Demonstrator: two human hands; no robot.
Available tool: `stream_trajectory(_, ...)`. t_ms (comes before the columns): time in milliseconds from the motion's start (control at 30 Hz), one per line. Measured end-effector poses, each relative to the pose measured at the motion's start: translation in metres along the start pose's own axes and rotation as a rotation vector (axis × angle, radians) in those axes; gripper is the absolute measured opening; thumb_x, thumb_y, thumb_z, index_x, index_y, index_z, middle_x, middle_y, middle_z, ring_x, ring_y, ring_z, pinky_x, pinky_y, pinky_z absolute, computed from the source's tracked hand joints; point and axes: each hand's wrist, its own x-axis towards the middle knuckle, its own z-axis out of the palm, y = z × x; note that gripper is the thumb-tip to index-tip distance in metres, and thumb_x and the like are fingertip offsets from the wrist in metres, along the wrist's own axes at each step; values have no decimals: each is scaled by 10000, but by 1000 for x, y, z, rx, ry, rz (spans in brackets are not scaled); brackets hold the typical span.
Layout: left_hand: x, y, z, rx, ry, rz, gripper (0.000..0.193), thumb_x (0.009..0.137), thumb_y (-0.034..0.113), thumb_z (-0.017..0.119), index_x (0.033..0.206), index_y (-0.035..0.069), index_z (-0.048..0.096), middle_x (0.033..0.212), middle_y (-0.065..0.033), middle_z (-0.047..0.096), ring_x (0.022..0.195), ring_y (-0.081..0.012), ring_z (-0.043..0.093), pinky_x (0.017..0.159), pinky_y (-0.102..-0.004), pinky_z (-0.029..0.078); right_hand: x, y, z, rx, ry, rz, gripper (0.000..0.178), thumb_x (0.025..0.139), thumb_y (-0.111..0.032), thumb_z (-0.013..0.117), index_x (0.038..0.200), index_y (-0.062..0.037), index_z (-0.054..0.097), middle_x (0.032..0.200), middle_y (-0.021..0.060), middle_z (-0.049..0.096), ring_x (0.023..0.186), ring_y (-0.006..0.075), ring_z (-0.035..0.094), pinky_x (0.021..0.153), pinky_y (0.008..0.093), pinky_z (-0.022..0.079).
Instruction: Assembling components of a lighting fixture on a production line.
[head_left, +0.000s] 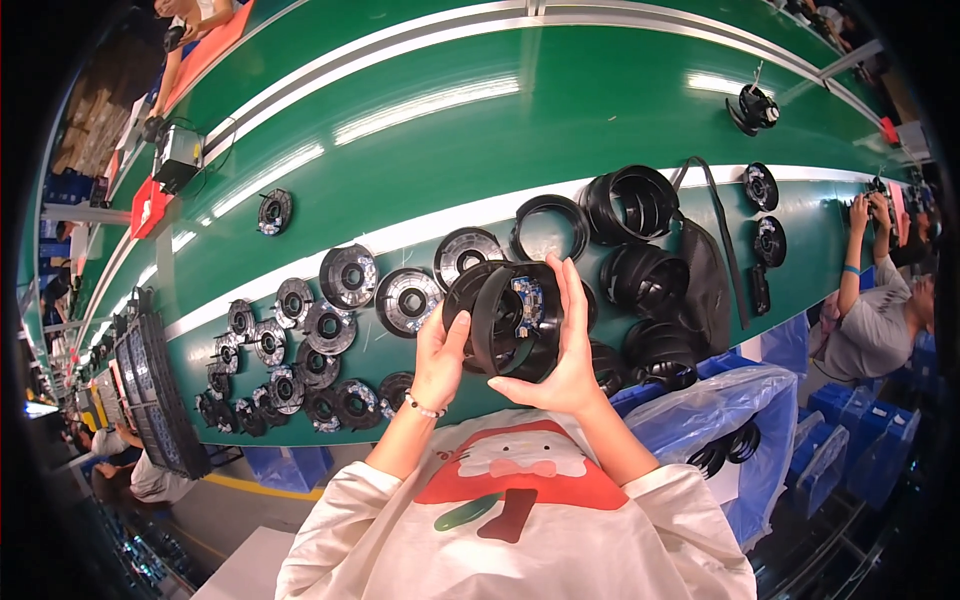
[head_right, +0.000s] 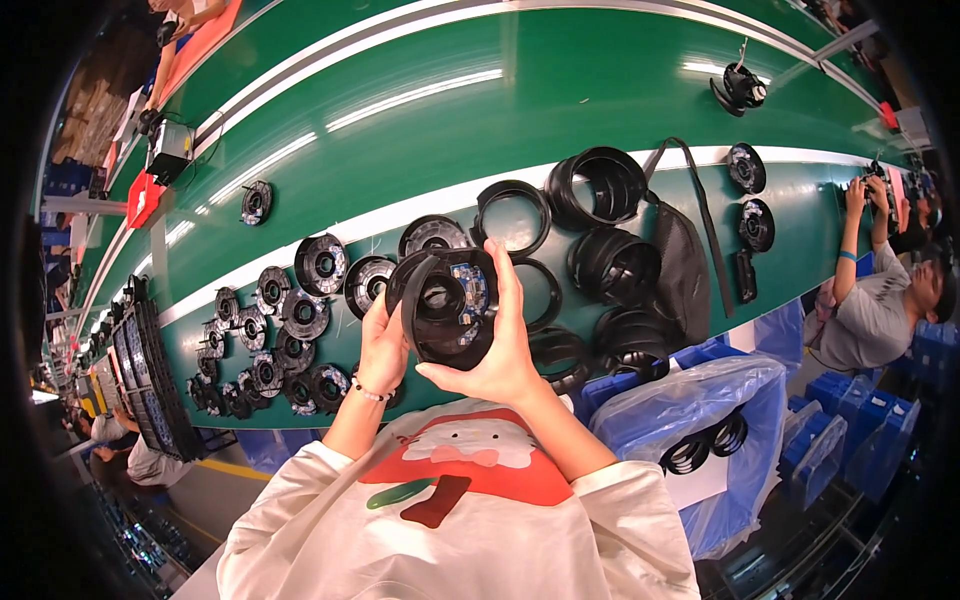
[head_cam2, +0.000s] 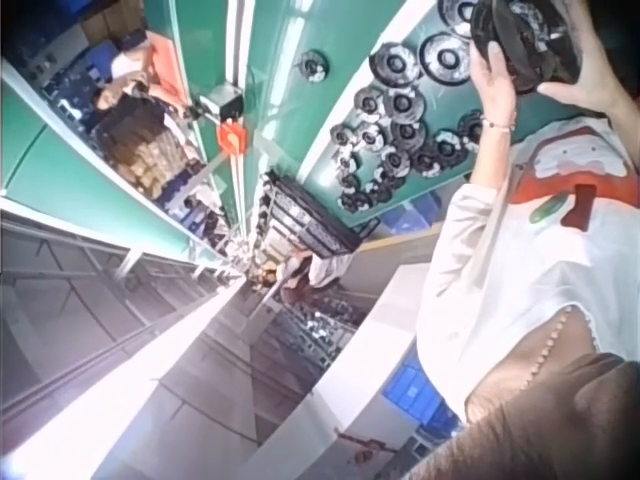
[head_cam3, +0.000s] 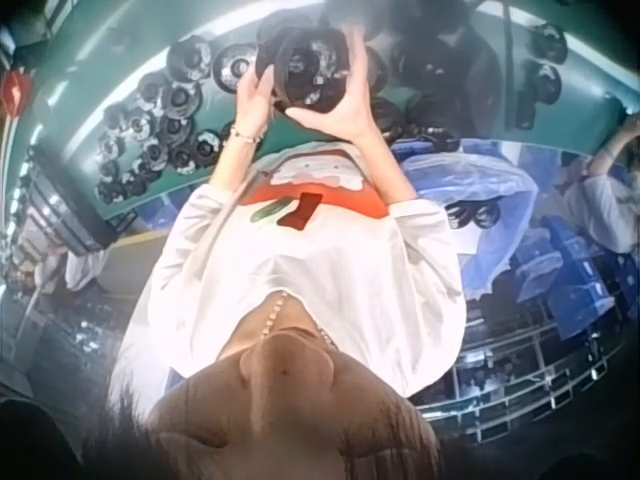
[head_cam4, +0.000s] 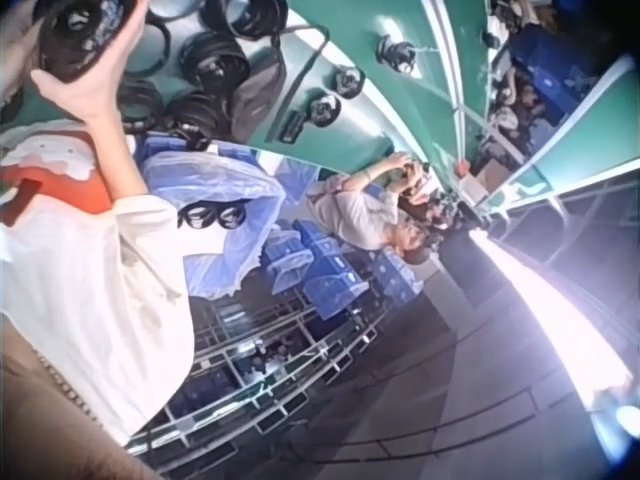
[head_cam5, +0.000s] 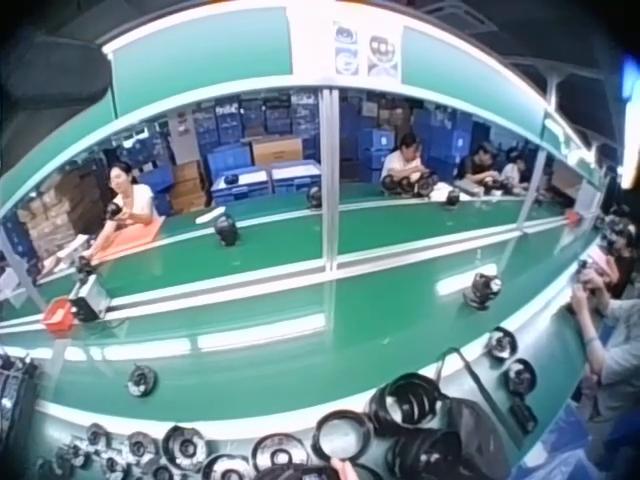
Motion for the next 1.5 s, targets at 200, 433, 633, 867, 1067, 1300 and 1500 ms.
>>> stream_trajectory(200,-8,17,-2,-184,-300,-113,481,869,314,443,1248,31,356,1181,-98,466,1055,-183,462,888,-347,381,7,-14,-7,-267,-81,-74,1162,489,-280,790,1340,15,56,1365,210,151,1256,304,227,1019,383,216)
stream_trajectory(433,-1,15,-16,-515,-279,-333,671,830,537,330,1283,42,326,1229,-144,434,1095,-256,462,903,-409,405,7,-23,6,-237,-311,-100,1230,460,-261,804,1346,5,-8,1363,232,164,1259,323,227,1022,392,204)
stream_trajectory(633,0,10,0,-597,-122,-384,534,838,430,362,1188,38,457,1112,-125,528,980,-221,523,855,-367,428,0,-9,3,13,-177,55,1197,464,-273,793,1345,7,33,1357,244,168,1262,337,204,1018,398,209)
stream_trajectory(867,-1,16,11,-574,-235,-237,758,824,632,240,1266,27,350,1216,-109,448,1069,-209,469,907,-346,393,10,-26,3,-408,-266,-153,1163,436,-308,787,1335,8,121,1362,228,176,1247,378,207,1013,446,203)
stream_trajectory(1067,-5,11,-9,-619,-289,-278,897,716,746,280,1280,50,328,1212,-126,448,1089,-236,460,917,-392,394,17,-34,0,-485,-381,-105,1133,461,-373,782,1319,16,152,1356,214,202,1229,396,225,985,472,214)
stream_trajectory(1300,-12,-1,-16,-664,-469,-123,613,773,314,544,1268,25,324,1208,-139,449,1079,-254,467,924,-387,386,11,-26,3,-515,-342,-176,1151,446,-423,770,1319,12,159,1342,212,236,1218,391,254,976,464,234)
stream_trajectory(1500,-19,-9,-5,-777,-314,-147,631,688,202,531,1254,7,331,1196,-150,453,1068,-271,467,934,-393,370,-13,-13,18,-597,-153,-113,1164,438,-441,755,1317,17,146,1341,216,228,1201,410,258,933,479,269)
